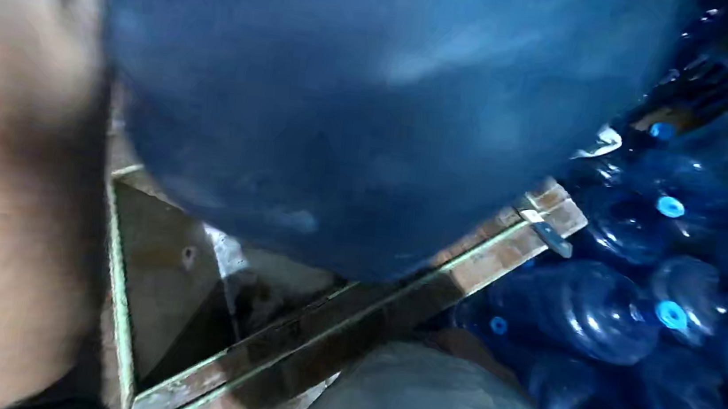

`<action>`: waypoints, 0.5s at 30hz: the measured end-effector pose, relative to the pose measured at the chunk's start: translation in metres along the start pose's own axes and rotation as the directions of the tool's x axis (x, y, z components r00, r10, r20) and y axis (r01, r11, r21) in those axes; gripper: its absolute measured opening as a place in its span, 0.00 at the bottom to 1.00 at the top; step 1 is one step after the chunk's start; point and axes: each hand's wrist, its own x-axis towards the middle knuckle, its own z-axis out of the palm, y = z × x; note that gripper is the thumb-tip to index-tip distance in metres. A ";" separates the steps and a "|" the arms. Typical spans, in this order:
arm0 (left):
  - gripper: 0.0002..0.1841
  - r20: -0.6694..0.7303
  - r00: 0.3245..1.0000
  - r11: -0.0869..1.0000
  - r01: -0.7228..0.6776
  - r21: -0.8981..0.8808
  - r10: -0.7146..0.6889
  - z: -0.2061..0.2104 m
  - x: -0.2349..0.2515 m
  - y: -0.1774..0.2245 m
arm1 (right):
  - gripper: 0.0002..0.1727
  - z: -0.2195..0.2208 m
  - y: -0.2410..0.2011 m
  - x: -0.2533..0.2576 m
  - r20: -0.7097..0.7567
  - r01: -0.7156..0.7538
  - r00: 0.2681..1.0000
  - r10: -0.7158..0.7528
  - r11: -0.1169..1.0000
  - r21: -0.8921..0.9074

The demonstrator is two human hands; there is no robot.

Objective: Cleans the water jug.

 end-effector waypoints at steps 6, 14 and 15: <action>0.30 0.084 0.933 0.598 0.292 -0.746 -0.350 0.000 -0.039 0.047 | 0.31 -0.014 -0.038 0.011 0.106 -0.004 0.994 0.022 0.987 -0.159; 0.45 0.273 0.619 0.295 0.657 -0.694 -0.737 0.150 -0.204 0.062 | 0.29 -0.052 -0.014 0.004 0.072 0.188 0.980 -0.183 0.980 -0.068; 0.46 0.317 0.605 0.264 0.678 -0.686 -0.730 0.157 -0.214 0.070 | 0.29 -0.059 -0.012 0.001 0.074 0.191 0.980 -0.186 0.979 -0.066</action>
